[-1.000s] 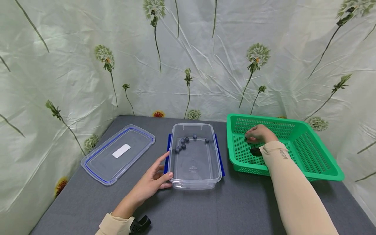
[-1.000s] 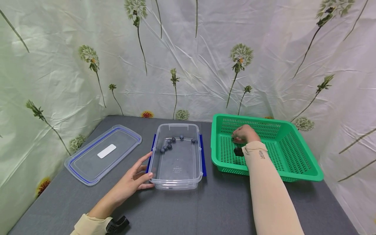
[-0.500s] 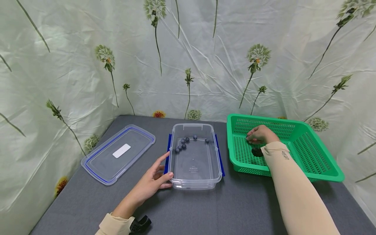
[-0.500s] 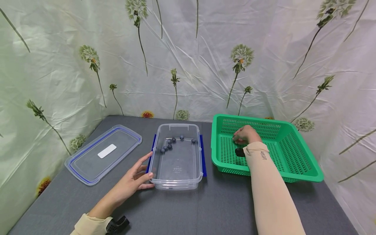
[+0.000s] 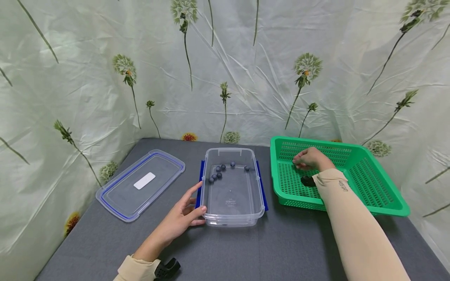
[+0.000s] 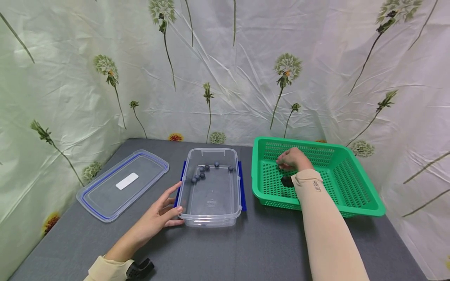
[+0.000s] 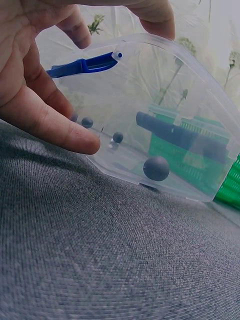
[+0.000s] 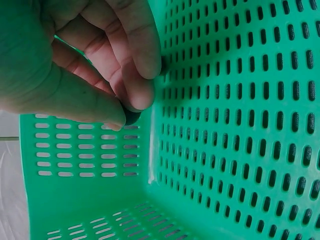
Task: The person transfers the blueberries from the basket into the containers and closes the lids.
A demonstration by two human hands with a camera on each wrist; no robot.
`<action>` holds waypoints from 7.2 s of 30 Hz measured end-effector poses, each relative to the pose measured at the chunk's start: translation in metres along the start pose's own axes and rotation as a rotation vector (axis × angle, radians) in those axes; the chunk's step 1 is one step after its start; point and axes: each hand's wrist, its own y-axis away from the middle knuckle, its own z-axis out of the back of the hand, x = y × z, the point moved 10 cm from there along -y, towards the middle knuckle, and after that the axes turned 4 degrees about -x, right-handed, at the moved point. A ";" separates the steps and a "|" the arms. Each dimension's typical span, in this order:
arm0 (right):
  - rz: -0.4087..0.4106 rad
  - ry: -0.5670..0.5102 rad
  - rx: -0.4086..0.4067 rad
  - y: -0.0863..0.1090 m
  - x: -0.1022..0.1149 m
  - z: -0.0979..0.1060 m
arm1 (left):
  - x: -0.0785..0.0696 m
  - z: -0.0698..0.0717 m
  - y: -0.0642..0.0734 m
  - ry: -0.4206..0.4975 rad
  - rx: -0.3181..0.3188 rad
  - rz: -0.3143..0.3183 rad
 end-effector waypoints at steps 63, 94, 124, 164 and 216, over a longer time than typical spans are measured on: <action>0.277 -0.059 -0.021 0.029 0.103 -0.017 | -0.003 0.000 0.002 0.019 0.022 -0.009; 0.355 -0.118 0.114 0.029 0.155 -0.088 | 0.002 0.001 -0.001 0.001 -0.002 0.012; 0.248 0.005 0.162 0.013 0.166 -0.153 | 0.001 0.000 -0.001 -0.010 -0.008 0.008; 0.288 -0.183 0.149 0.022 0.154 -0.088 | -0.001 0.000 0.000 0.005 0.013 -0.007; 0.005 -0.107 0.042 0.008 -0.003 0.013 | 0.000 0.000 -0.001 0.003 0.006 0.001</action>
